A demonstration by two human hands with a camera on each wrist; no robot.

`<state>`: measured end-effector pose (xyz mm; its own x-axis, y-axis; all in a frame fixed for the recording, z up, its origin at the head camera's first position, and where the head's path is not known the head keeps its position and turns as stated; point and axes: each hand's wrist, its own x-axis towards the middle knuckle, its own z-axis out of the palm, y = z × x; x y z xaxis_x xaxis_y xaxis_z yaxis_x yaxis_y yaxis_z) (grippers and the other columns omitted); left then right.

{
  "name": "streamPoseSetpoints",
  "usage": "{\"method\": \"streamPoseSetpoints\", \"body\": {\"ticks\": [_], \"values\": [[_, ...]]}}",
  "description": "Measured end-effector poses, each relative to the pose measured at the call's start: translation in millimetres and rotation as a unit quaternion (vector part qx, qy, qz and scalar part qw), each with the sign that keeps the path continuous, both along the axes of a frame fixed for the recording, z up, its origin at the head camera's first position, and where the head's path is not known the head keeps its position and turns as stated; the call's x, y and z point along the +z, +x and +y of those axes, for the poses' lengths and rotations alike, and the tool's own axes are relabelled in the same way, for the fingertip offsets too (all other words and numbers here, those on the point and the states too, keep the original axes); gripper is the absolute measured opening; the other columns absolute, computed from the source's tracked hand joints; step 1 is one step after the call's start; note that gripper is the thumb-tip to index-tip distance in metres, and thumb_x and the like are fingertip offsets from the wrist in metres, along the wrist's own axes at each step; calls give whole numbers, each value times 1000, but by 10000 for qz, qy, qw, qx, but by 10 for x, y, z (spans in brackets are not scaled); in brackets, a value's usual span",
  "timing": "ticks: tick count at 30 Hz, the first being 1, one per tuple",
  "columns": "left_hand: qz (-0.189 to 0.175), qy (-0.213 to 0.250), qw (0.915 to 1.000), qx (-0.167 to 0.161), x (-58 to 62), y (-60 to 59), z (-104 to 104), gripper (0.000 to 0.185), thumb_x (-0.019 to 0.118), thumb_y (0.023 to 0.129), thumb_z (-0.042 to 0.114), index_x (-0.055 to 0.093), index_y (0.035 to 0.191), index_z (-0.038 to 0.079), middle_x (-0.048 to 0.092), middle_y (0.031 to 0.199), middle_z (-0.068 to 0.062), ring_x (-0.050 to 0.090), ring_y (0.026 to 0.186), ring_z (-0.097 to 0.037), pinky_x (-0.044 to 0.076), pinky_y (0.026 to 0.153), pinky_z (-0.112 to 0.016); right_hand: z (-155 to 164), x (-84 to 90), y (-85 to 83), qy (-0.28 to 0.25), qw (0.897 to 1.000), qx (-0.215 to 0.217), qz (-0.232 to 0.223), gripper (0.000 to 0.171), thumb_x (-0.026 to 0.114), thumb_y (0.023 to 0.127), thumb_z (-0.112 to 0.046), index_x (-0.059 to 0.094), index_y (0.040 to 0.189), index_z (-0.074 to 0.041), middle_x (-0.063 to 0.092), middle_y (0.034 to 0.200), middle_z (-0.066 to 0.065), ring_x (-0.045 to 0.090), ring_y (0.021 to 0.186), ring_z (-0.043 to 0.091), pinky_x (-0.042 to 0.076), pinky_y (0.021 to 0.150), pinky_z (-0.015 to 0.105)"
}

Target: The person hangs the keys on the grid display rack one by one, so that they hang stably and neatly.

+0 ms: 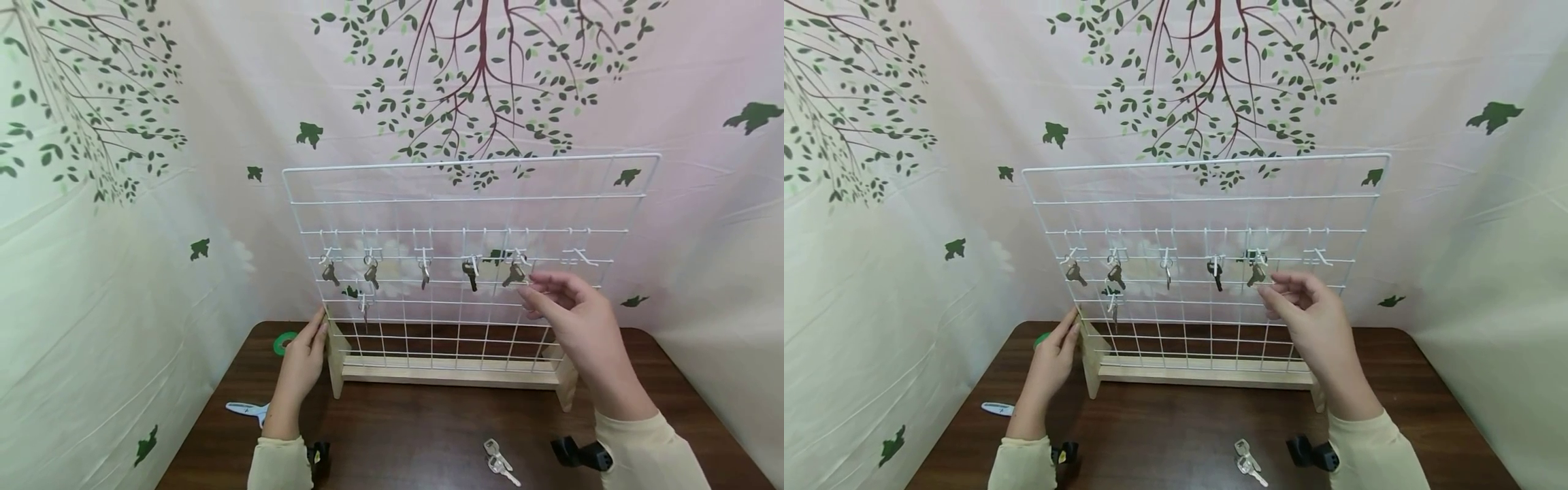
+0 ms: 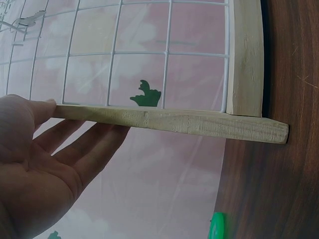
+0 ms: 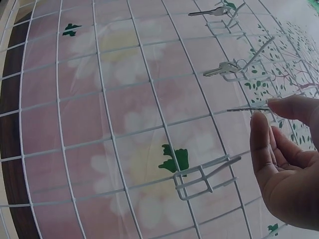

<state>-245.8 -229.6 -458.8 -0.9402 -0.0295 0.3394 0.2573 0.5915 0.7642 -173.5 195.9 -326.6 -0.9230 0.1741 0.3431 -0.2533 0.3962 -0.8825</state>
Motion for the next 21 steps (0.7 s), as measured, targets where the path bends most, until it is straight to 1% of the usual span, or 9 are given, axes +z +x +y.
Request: {"method": "streamPoseSetpoints", "body": {"ticks": [4,8,12,14,18,19,21], "values": [[38,5,10000,7,-4,2,1,51,48,116,29,42,166,18,49,165,-16,54,148,-40,52,114,-61,19,-36,92,-46,10000,-64,37,40,78,101,-31,66,134,-11,74,99,-19,77,83,3,63,77,17],[35,-10,10000,28,-5,6,7,51,47,117,29,41,166,20,49,165,-16,54,148,-39,52,114,-61,30,-95,177,-215,9997,34,93,31,78,101,-23,69,129,-15,75,97,-18,77,80,6,64,75,18],[109,-13,9999,24,-5,3,12,51,48,116,28,42,166,18,50,164,-16,54,148,-39,52,113,-61,28,-160,247,-515,9984,193,137,28,77,100,-13,69,127,-11,75,95,-16,77,79,8,65,73,21],[145,-13,9999,29,-6,-1,13,51,48,116,27,43,166,17,50,164,-17,54,147,-39,52,113,-61,25,-193,284,-464,9988,148,107,28,77,100,-13,69,127,-10,75,95,-16,77,80,7,65,72,21],[134,-32,9999,61,-13,-2,13,50,48,116,27,43,166,17,51,163,-17,55,147,-40,52,113,-61,15,-284,362,-98,9999,4,-27,30,77,101,-19,69,129,-11,76,96,-16,77,81,8,64,73,22],[126,-31,9999,64,-15,0,13,50,48,116,27,43,166,18,51,163,-17,55,147,-40,52,113,-61,11,-314,381,-27,10000,-5,-58,29,77,101,-19,69,129,-11,76,96,-16,77,80,8,63,67,23],[104,-45,9999,57,-27,11,12,51,47,117,27,42,166,18,50,163,-17,55,146,-40,53,112,-62,7,-381,413,90,9999,32,-96,30,77,101,-18,69,129,-10,76,95,-16,77,80,9,63,67,24]]}}
